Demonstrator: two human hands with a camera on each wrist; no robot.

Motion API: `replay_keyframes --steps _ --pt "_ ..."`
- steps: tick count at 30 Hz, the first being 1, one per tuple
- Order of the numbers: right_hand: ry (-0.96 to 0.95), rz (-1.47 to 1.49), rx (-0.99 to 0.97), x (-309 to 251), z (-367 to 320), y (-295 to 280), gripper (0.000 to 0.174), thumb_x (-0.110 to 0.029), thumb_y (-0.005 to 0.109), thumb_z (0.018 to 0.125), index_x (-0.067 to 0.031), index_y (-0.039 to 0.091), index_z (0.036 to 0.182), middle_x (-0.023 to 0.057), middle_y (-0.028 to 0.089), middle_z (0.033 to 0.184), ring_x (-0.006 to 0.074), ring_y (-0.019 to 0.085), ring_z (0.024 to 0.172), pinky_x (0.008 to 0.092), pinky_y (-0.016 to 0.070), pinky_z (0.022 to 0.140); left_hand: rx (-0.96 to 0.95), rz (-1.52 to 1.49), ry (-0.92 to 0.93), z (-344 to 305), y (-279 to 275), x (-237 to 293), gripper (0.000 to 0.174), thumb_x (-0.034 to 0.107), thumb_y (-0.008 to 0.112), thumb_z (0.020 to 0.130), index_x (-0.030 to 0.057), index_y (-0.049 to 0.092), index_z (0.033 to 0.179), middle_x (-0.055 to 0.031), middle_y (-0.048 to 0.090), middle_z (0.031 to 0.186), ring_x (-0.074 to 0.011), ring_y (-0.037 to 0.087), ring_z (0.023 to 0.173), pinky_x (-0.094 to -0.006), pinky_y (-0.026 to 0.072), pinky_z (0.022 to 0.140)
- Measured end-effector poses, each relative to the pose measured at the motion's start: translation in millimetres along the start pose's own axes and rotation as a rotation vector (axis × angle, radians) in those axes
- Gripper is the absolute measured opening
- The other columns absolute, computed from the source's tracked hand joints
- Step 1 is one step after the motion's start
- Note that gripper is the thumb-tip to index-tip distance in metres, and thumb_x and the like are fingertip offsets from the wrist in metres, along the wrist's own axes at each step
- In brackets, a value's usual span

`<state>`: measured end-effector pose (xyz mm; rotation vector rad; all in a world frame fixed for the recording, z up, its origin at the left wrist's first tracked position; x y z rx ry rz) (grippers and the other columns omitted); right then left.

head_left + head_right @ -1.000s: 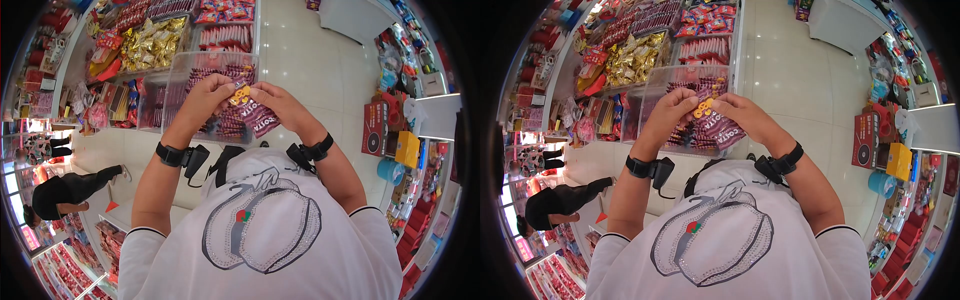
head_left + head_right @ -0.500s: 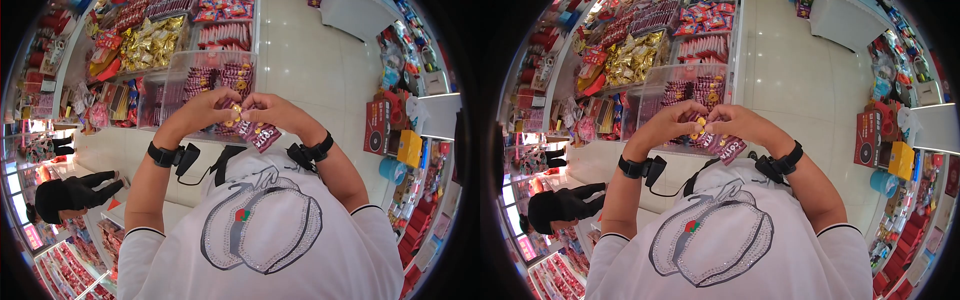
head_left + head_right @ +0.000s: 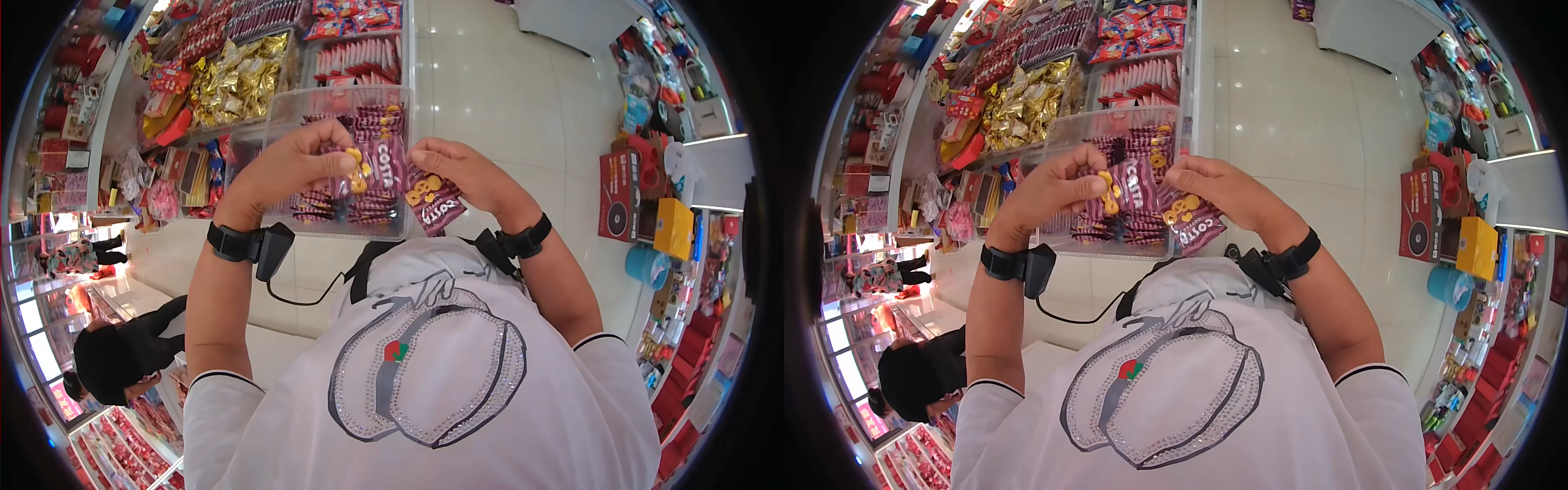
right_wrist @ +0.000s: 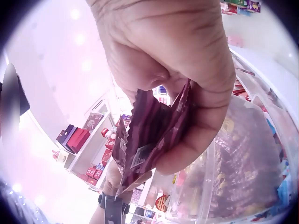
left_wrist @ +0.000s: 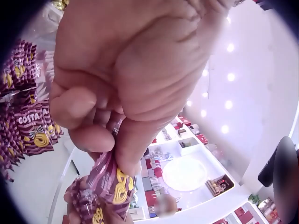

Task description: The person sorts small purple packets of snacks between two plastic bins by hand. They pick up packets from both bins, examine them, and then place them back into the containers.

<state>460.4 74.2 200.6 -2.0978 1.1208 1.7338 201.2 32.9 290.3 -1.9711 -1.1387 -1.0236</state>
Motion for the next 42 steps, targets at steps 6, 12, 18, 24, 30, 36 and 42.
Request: replay_keyframes --steps 6,12,18,24,30,36,42 --pt "-0.027 0.090 0.016 1.0 -5.2 -12.7 0.026 -0.023 0.058 0.102 -0.0015 0.062 0.117 0.0033 0.067 0.104 0.0087 0.063 0.094 0.0248 0.0520 0.085 0.251 0.486 0.222 42.0 -35.4 -31.0 0.019 0.019 0.071 0.097 0.0050 0.060 0.101 0.0042 0.058 0.079 -0.0032 0.053 0.065 -0.0232 0.0417 0.055" --pt "-0.018 0.139 0.031 1.8 -12.9 -18.7 0.026 -0.020 0.058 0.102 -0.0005 0.060 0.119 0.0055 0.068 0.104 0.0096 0.065 0.092 0.0261 0.0543 0.083 0.211 0.872 0.434 69.4 -10.7 -46.4 0.021 0.013 0.071 0.090 0.0014 0.056 0.098 -0.0133 0.062 0.083 -0.0322 0.062 0.075 -0.0412 0.0506 0.071" --pt "-0.008 0.142 0.044 6.8 -16.0 -17.9 0.025 -0.018 0.058 0.101 -0.0015 0.061 0.119 0.0044 0.067 0.106 0.0091 0.064 0.094 0.0251 0.0529 0.085 0.170 1.072 0.437 91.5 -3.6 -67.3 0.022 0.008 0.067 0.088 0.0001 0.057 0.106 -0.0223 0.065 0.098 -0.0425 0.065 0.096 -0.0507 0.0510 0.083" --pt "-0.006 0.149 0.048 5.7 -18.8 -16.7 0.026 -0.015 0.057 0.099 -0.0013 0.062 0.120 0.0046 0.068 0.108 0.0091 0.064 0.096 0.0246 0.0525 0.085 0.207 1.188 0.448 93.6 1.2 -75.4 0.024 0.009 0.065 0.089 0.0003 0.054 0.108 -0.0223 0.066 0.097 -0.0413 0.067 0.095 -0.0496 0.0539 0.079" --pt "-0.008 0.131 0.047 6.0 -17.7 -12.6 0.027 -0.013 0.058 0.098 -0.0007 0.061 0.122 0.0059 0.068 0.110 0.0100 0.065 0.097 0.0250 0.0532 0.086 0.289 1.317 0.480 88.1 5.4 -71.4 0.027 0.020 0.068 0.092 0.0026 0.053 0.106 -0.0179 0.068 0.095 -0.0387 0.070 0.085 -0.0494 0.0553 0.071" --pt "-0.003 0.117 0.041 5.3 -16.3 -8.2 0.029 -0.015 0.060 0.099 -0.0009 0.060 0.124 0.0071 0.069 0.112 0.0111 0.067 0.099 0.0258 0.0541 0.088 0.336 1.340 0.396 90.6 7.5 -74.3 0.039 0.020 0.076 0.086 0.0024 0.047 0.104 -0.0186 0.065 0.093 -0.0381 0.069 0.086 -0.0453 0.0551 0.070" --pt "-0.009 0.093 0.061 3.6 -17.4 -3.0 0.029 -0.018 0.061 0.101 -0.0018 0.060 0.125 0.0075 0.069 0.114 0.0117 0.067 0.100 0.0266 0.0538 0.090 0.370 1.341 0.323 91.6 9.6 -73.8 0.043 0.023 0.078 0.085 0.0022 0.047 0.106 -0.0205 0.065 0.098 -0.0384 0.070 0.087 -0.0442 0.0560 0.070"
Point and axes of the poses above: each hand's wrist, its own z-axis towards the middle knuckle, its own y-axis out of the palm, x = y × z, the point moved 2 cm from there along z, towards the middle knuckle
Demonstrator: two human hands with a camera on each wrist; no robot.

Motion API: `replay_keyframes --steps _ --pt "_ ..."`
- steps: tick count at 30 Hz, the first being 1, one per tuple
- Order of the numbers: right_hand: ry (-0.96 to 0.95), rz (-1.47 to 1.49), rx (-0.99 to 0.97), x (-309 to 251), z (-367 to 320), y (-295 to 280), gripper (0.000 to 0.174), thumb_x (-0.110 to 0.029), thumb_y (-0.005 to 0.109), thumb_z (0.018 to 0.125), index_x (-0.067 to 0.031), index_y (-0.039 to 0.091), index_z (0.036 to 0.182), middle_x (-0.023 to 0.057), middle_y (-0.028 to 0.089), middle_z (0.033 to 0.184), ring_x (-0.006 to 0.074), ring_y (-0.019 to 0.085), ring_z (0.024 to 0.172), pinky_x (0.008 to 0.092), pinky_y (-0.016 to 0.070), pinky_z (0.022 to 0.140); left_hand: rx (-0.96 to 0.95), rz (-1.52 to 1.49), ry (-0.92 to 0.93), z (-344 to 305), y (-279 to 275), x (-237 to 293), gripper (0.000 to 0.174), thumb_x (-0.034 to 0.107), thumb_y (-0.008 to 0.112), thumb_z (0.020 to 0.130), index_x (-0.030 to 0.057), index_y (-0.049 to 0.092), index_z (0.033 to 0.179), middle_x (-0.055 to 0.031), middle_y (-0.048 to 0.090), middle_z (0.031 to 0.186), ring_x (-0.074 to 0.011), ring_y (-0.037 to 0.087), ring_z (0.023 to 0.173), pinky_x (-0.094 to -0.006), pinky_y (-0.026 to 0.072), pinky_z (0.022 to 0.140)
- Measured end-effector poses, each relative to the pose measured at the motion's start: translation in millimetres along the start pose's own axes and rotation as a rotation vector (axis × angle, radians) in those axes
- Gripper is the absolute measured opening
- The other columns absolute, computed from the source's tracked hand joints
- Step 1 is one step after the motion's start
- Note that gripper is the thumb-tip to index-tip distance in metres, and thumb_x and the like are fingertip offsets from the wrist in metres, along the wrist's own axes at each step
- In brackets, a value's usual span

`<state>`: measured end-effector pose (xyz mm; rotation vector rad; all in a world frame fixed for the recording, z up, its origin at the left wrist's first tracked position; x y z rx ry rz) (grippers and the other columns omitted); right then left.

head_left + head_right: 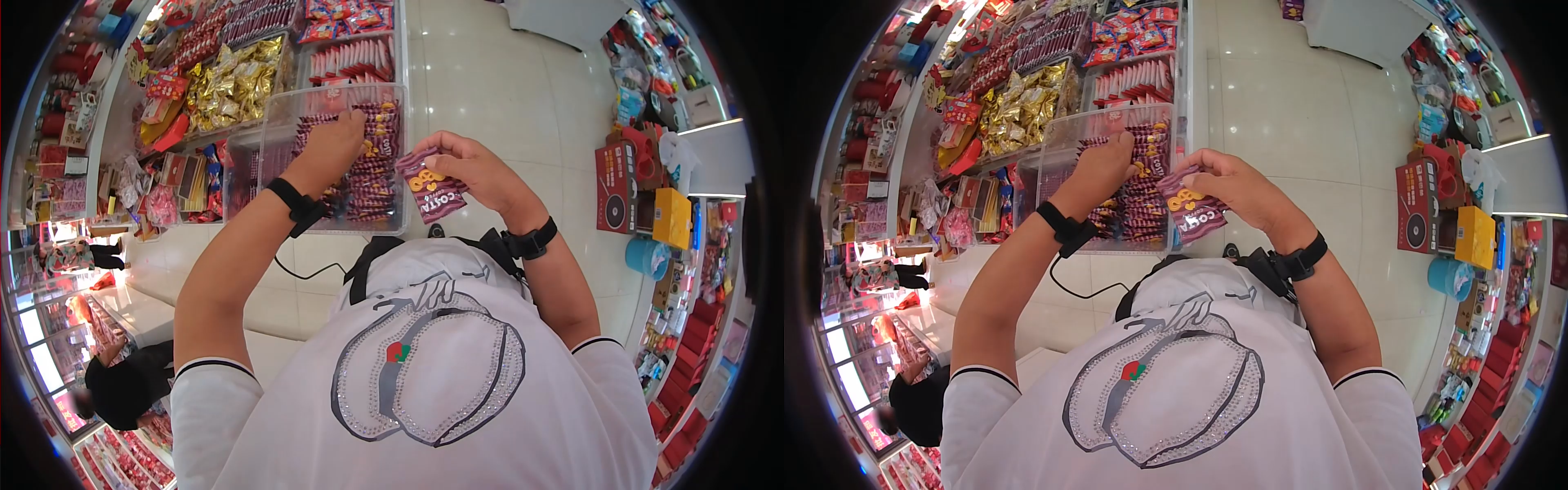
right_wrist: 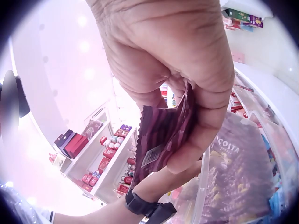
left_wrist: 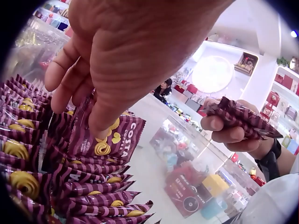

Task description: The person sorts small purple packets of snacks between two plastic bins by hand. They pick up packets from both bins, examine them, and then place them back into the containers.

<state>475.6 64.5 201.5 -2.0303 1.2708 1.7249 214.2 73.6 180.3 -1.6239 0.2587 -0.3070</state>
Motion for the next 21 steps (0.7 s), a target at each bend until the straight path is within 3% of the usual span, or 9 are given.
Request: replay_keyframes --steps 6,9,12,15,18,21 --pt "-0.025 -0.024 0.019 -1.0 -0.6 0.8 0.032 -0.020 0.061 0.102 -0.0024 0.059 0.128 0.0078 0.070 0.115 0.0112 0.066 0.102 0.0260 0.0533 0.089 0.024 -0.039 -0.028 -7.9 -20.2 -1.8 0.047 0.024 0.077 0.087 0.0015 0.047 0.115 -0.0205 0.065 0.104 -0.0386 0.069 0.092 -0.0466 0.0558 0.075" --pt "-0.039 -0.022 0.043 -2.3 0.0 2.7 0.031 -0.020 0.061 0.102 -0.0024 0.059 0.129 0.0070 0.069 0.114 0.0103 0.066 0.101 0.0257 0.0532 0.087 0.215 -0.062 0.036 -14.6 -25.8 -6.4 0.048 0.024 0.076 0.088 0.0010 0.051 0.121 -0.0205 0.067 0.104 -0.0396 0.068 0.094 -0.0454 0.0554 0.076" --pt "-0.068 -0.027 0.067 -0.8 6.1 3.8 0.030 -0.020 0.061 0.103 -0.0029 0.060 0.128 0.0052 0.068 0.111 0.0092 0.064 0.098 0.0252 0.0531 0.086 0.097 -0.192 -0.055 -20.4 -39.6 -5.3 0.041 0.026 0.074 0.092 0.0005 0.057 0.120 -0.0170 0.067 0.098 -0.0316 0.070 0.085 -0.0404 0.0550 0.068" --pt "-0.120 -0.019 0.094 -1.1 11.3 4.9 0.029 -0.021 0.061 0.103 -0.0034 0.060 0.127 0.0036 0.066 0.109 0.0085 0.063 0.096 0.0251 0.0530 0.086 -0.114 -0.567 -0.215 -24.4 -50.8 2.3 0.032 0.031 0.069 0.098 0.0023 0.062 0.111 -0.0082 0.067 0.091 -0.0178 0.069 0.076 -0.0330 0.0522 0.060" --pt "-0.158 -0.011 0.123 -6.1 15.1 11.5 0.029 -0.020 0.062 0.103 -0.0038 0.061 0.126 0.0030 0.065 0.110 0.0085 0.062 0.096 0.0252 0.0529 0.086 -0.212 -0.981 -0.373 -36.1 -68.3 28.1 0.035 0.038 0.065 0.102 0.0034 0.062 0.106 -0.0009 0.065 0.088 -0.0078 0.066 0.073 -0.0256 0.0478 0.055" --pt "-0.190 -0.017 0.138 -10.7 19.3 18.0 0.028 -0.020 0.063 0.102 -0.0040 0.061 0.125 0.0027 0.065 0.111 0.0084 0.062 0.096 0.0253 0.0529 0.085 -0.220 -1.154 -0.365 -40.3 -64.4 38.7 0.037 0.042 0.065 0.101 0.0054 0.062 0.103 0.0005 0.065 0.088 -0.0080 0.066 0.073 -0.0220 0.0467 0.055"
Point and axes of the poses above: each hand's wrist, its own z-axis towards the middle knuckle, its own y-axis out of the palm, x = y × z, the point moved 2 cm from there along z, towards the middle knuckle
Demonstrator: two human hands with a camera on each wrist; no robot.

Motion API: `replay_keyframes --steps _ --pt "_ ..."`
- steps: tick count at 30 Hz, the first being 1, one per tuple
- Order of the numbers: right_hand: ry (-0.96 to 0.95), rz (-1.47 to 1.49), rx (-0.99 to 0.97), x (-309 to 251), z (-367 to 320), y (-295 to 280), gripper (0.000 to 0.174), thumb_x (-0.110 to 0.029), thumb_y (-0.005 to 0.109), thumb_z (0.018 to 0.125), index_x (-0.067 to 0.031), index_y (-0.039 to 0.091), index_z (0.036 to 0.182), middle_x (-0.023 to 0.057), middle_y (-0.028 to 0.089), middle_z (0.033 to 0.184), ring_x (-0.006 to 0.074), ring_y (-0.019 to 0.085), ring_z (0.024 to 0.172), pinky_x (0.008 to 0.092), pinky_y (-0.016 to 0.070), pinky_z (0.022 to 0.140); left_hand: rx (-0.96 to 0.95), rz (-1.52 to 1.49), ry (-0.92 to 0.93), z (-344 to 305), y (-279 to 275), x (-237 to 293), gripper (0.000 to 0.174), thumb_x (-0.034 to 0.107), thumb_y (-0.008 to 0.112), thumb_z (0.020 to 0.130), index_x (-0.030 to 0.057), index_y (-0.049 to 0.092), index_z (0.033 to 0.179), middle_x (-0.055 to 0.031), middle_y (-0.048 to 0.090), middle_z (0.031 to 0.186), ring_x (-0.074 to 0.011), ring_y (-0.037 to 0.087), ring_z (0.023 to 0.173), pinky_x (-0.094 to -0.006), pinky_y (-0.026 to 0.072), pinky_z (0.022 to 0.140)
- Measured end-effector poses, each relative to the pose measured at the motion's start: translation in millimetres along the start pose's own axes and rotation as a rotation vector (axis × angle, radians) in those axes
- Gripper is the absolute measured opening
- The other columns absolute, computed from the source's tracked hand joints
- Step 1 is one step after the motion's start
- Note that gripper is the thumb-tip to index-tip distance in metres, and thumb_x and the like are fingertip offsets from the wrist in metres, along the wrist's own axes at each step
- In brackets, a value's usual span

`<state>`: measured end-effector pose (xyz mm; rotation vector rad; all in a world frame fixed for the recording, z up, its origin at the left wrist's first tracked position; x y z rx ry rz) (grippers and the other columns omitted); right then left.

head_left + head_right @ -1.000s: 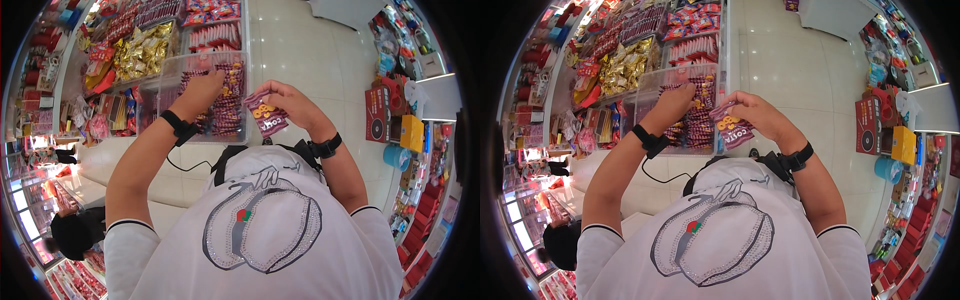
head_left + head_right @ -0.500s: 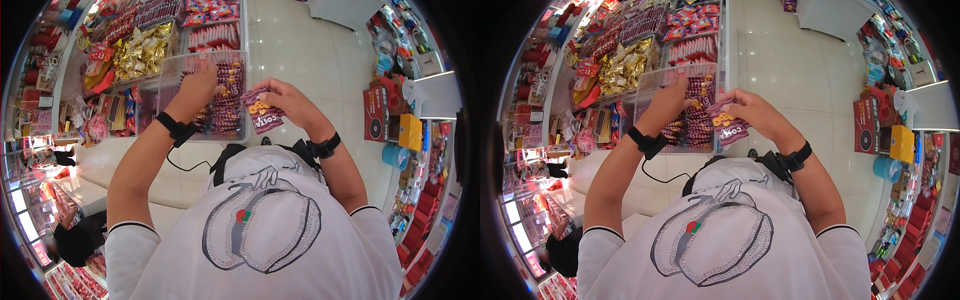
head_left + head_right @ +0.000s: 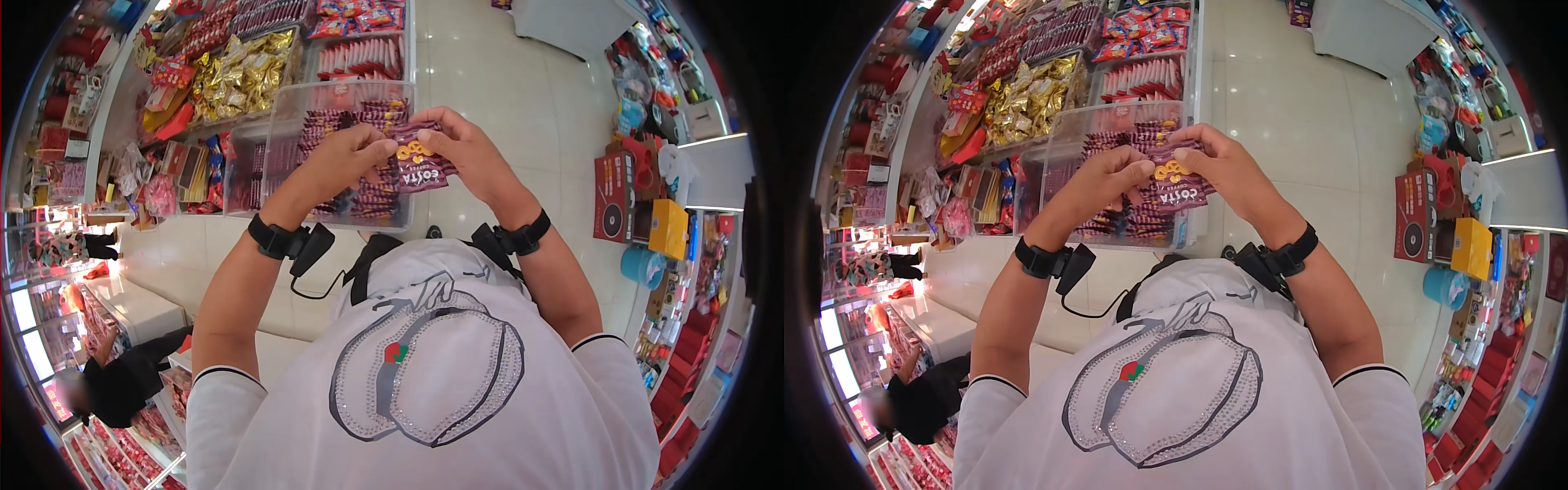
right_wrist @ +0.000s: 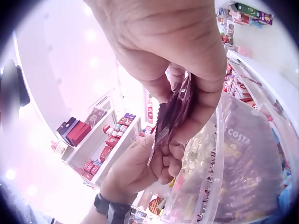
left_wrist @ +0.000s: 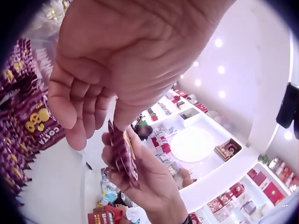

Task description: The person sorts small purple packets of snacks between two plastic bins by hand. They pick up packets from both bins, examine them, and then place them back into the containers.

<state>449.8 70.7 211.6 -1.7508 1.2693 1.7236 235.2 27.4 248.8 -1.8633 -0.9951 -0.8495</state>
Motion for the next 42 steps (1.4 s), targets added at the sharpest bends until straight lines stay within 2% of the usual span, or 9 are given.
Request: replay_keyframes --steps 13,16,17,20,23,26,29,32,42 --pt "0.040 0.138 0.075 0.6 8.2 -0.7 0.029 -0.018 0.059 0.103 -0.0028 0.059 0.127 0.0042 0.066 0.109 0.0100 0.067 0.096 0.0276 0.0579 0.081 0.087 -0.188 0.062 -2.0 -19.6 -3.7 0.037 0.038 0.066 0.099 0.0030 0.062 0.112 0.0008 0.064 0.089 -0.0049 0.060 0.074 -0.0208 0.0460 0.057" --pt "-0.007 0.145 0.088 0.4 9.3 -18.1 0.032 -0.015 0.055 0.103 -0.0021 0.056 0.132 0.0086 0.067 0.113 0.0142 0.071 0.096 0.0323 0.0617 0.078 0.216 0.089 0.126 -1.7 -47.7 12.1 0.040 0.037 0.065 0.100 0.0013 0.061 0.117 0.0015 0.066 0.093 -0.0054 0.061 0.079 -0.0237 0.0480 0.061" --pt "0.009 0.133 0.098 -3.1 6.8 -19.8 0.038 -0.009 0.051 0.101 -0.0013 0.052 0.138 0.0132 0.065 0.116 0.0190 0.072 0.099 0.0345 0.0623 0.078 0.211 0.239 0.261 19.6 -59.4 -19.5 0.034 0.031 0.064 0.100 0.0020 0.061 0.116 -0.0045 0.070 0.093 -0.0167 0.068 0.081 -0.0320 0.0515 0.067" --pt "-0.015 0.107 0.137 -5.0 1.8 -21.5 0.042 -0.007 0.054 0.098 -0.0005 0.051 0.139 0.0092 0.065 0.110 0.0138 0.069 0.094 0.0293 0.0600 0.081 0.213 0.877 0.251 19.1 -43.9 -11.8 0.026 0.024 0.064 0.098 0.0032 0.060 0.112 -0.0130 0.071 0.095 -0.0320 0.070 0.089 -0.0426 0.0534 0.073" --pt "-0.025 0.102 0.138 1.4 -0.8 -28.7 0.049 -0.007 0.056 0.096 0.0013 0.047 0.143 0.0094 0.064 0.110 0.0129 0.067 0.093 0.0283 0.0578 0.081 0.109 0.960 0.371 27.9 -17.6 -25.3 0.021 0.018 0.067 0.093 0.0054 0.061 0.108 -0.0182 0.069 0.097 -0.0389 0.067 0.094 -0.0478 0.0534 0.078" --pt "-0.024 0.055 0.129 5.5 -0.5 -34.1 0.053 -0.007 0.053 0.100 0.0026 0.037 0.149 0.0171 0.062 0.121 0.0240 0.072 0.101 0.0346 0.0629 0.078 0.110 1.047 0.392 37.5 -10.2 -30.8 0.022 0.018 0.069 0.091 0.0060 0.062 0.108 -0.0162 0.069 0.096 -0.0370 0.068 0.094 -0.0487 0.0540 0.079" --pt "-0.026 0.066 0.156 8.5 -1.1 -34.9 0.049 -0.009 0.054 0.101 0.0025 0.040 0.146 0.0154 0.064 0.118 0.0228 0.072 0.100 0.0339 0.0626 0.078 0.125 1.097 0.473 43.9 -9.3 -36.3 0.025 0.020 0.072 0.089 0.0069 0.062 0.108 -0.0146 0.068 0.094 -0.0355 0.068 0.094 -0.0474 0.0546 0.079" --pt "0.030 0.126 0.134 1.7 -5.1 -28.9 0.040 -0.010 0.060 0.097 0.0007 0.050 0.134 0.0069 0.066 0.107 0.0112 0.066 0.091 0.0280 0.0575 0.080 0.120 1.102 0.499 49.1 -5.2 -42.2 0.028 0.024 0.074 0.088 0.0072 0.062 0.106 -0.0125 0.067 0.095 -0.0338 0.068 0.094 -0.0456 0.0550 0.078" --pt "0.068 0.120 0.120 3.2 -4.1 -23.5 0.029 -0.013 0.059 0.100 -0.0012 0.056 0.126 0.0045 0.065 0.107 0.0098 0.066 0.091 0.0292 0.0597 0.079 0.191 1.100 0.580 54.2 6.5 -43.6 0.031 0.022 0.076 0.084 0.0079 0.060 0.106 -0.0116 0.061 0.098 -0.0322 0.066 0.094 -0.0446 0.0551 0.076"
Point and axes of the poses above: each hand's wrist, its own z-axis towards the middle knuckle, its own y-axis out of the palm, x = y × z, the point moved 2 cm from there along z, towards the middle knuckle
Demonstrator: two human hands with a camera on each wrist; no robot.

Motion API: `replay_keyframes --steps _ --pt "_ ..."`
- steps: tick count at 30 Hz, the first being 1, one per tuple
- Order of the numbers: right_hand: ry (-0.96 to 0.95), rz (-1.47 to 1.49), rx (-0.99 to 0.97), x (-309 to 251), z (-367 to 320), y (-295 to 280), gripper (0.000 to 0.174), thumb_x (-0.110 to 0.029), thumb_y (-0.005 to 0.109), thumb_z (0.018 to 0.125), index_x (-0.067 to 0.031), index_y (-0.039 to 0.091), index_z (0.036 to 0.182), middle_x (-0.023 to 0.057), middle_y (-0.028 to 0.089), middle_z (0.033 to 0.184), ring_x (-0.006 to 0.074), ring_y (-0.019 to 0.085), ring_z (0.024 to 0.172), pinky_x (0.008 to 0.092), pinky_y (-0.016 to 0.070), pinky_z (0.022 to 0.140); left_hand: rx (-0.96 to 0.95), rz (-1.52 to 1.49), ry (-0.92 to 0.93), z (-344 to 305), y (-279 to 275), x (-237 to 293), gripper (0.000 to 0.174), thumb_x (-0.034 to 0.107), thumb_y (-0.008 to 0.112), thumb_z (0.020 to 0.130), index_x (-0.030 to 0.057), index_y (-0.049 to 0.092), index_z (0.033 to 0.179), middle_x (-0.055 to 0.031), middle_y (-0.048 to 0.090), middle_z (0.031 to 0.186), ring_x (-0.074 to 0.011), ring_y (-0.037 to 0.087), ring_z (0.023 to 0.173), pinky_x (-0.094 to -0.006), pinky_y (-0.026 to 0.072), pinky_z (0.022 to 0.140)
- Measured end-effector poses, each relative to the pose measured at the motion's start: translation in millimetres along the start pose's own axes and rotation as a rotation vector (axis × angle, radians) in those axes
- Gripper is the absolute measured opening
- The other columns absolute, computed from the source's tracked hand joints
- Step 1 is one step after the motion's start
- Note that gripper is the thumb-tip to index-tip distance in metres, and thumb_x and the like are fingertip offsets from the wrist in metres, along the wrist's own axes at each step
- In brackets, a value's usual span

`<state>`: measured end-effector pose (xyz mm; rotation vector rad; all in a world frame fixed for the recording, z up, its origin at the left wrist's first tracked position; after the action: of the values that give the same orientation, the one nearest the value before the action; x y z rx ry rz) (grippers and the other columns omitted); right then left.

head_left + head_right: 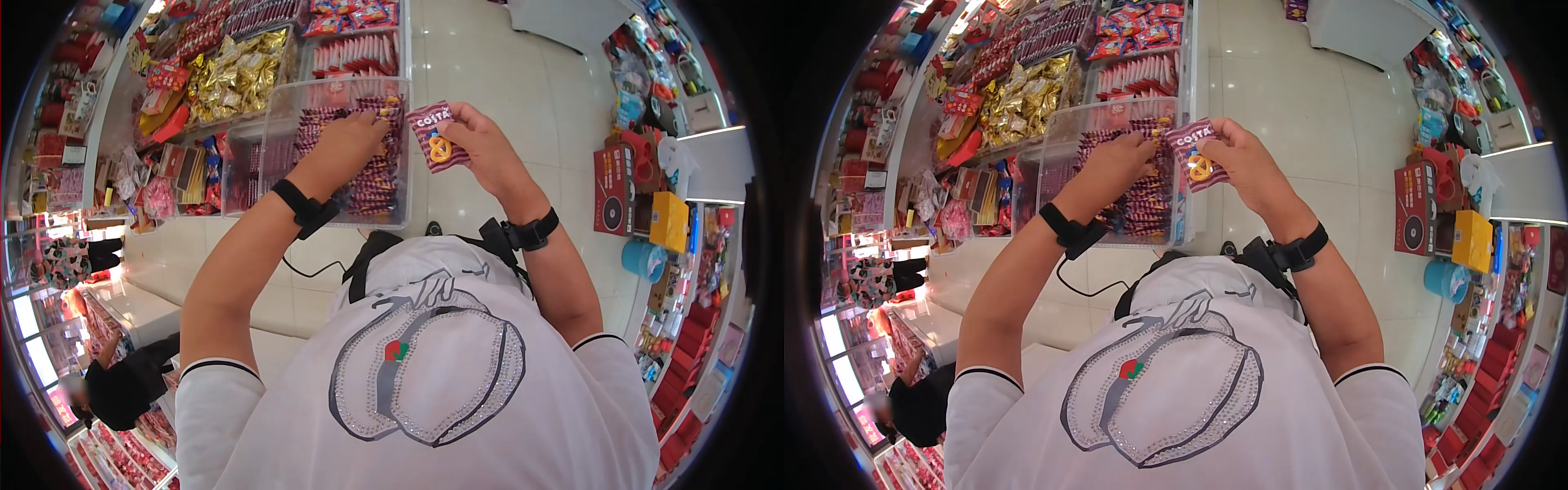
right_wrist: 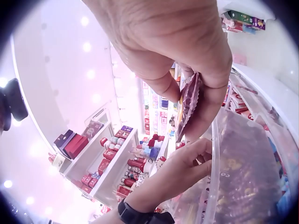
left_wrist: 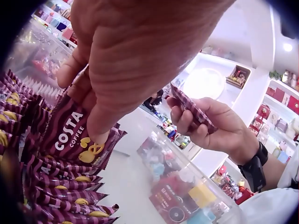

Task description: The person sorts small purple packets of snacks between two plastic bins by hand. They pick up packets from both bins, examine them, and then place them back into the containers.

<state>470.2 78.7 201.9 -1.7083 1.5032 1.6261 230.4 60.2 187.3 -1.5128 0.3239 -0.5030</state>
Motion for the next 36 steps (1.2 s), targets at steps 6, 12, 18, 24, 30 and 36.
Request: replay_keyframes --steps 6,12,18,24,30,36 --pt "0.009 0.024 -0.024 4.1 1.5 0.4 0.028 -0.010 0.057 0.099 -0.0006 0.056 0.125 0.0048 0.066 0.107 0.0103 0.067 0.092 0.0298 0.0604 0.079 0.054 0.038 0.005 1.0 6.0 -2.1 0.033 0.020 0.077 0.081 0.0072 0.058 0.106 -0.0113 0.061 0.098 -0.0316 0.064 0.096 -0.0434 0.0533 0.081" --pt "-0.001 -0.005 -0.030 5.8 1.1 2.1 0.030 -0.009 0.058 0.098 0.0000 0.056 0.126 0.0052 0.067 0.107 0.0108 0.067 0.091 0.0298 0.0602 0.079 0.065 0.073 0.004 2.5 5.2 -1.9 0.034 0.019 0.078 0.080 0.0075 0.059 0.106 -0.0118 0.061 0.098 -0.0316 0.063 0.097 -0.0430 0.0520 0.084" --pt "-0.029 -0.029 -0.019 9.3 4.1 -0.5 0.032 -0.010 0.060 0.098 0.0010 0.057 0.127 0.0059 0.068 0.106 0.0113 0.068 0.091 0.0283 0.0585 0.078 0.062 -0.116 -0.140 1.8 -29.0 -2.0 0.027 0.020 0.073 0.088 0.0046 0.060 0.106 -0.0150 0.064 0.102 -0.0363 0.065 0.094 -0.0462 0.0529 0.082" --pt "-0.053 -0.188 -0.113 -6.2 3.1 16.8 0.028 -0.010 0.061 0.097 0.0017 0.061 0.122 0.0063 0.069 0.104 0.0118 0.068 0.091 0.0271 0.0570 0.080 0.059 -0.667 -0.272 -0.3 -67.3 -2.1 0.029 0.021 0.071 0.096 0.0024 0.064 0.117 -0.0123 0.068 0.107 -0.0232 0.066 0.094 -0.0366 0.0525 0.082" --pt "-0.211 -0.512 -0.238 -4.6 27.8 40.2 0.027 -0.009 0.065 0.093 0.0003 0.062 0.118 0.0097 0.070 0.101 0.0167 0.068 0.091 0.0319 0.0549 0.080 0.133 -0.627 -0.061 -0.6 -75.0 10.0 0.027 0.017 0.072 0.096 0.0042 0.065 0.118 -0.0097 0.069 0.096 -0.0188 0.065 0.088 -0.0341 0.0516 0.078" --pt "-0.366 -0.706 -0.217 3.4 34.6 57.5 0.029 -0.010 0.064 0.092 0.0017 0.060 0.119 0.0152 0.069 0.100 0.0204 0.068 0.090 0.0352 0.0546 0.082 -0.045 -0.465 -0.139 -21.5 -72.5 -8.2 0.014 0.011 0.070 0.094 0.0014 0.066 0.102 -0.0098 0.065 0.083 -0.0197 0.064 0.077 -0.0353 0.0504 0.071"
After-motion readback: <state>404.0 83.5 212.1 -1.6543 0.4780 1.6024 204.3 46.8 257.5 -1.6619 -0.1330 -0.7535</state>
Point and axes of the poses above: each hand's wrist, its own z-axis towards the middle knuckle, its own y-axis out of the palm, x = y × z, the point moved 2 cm from there along z, towards the middle knuckle
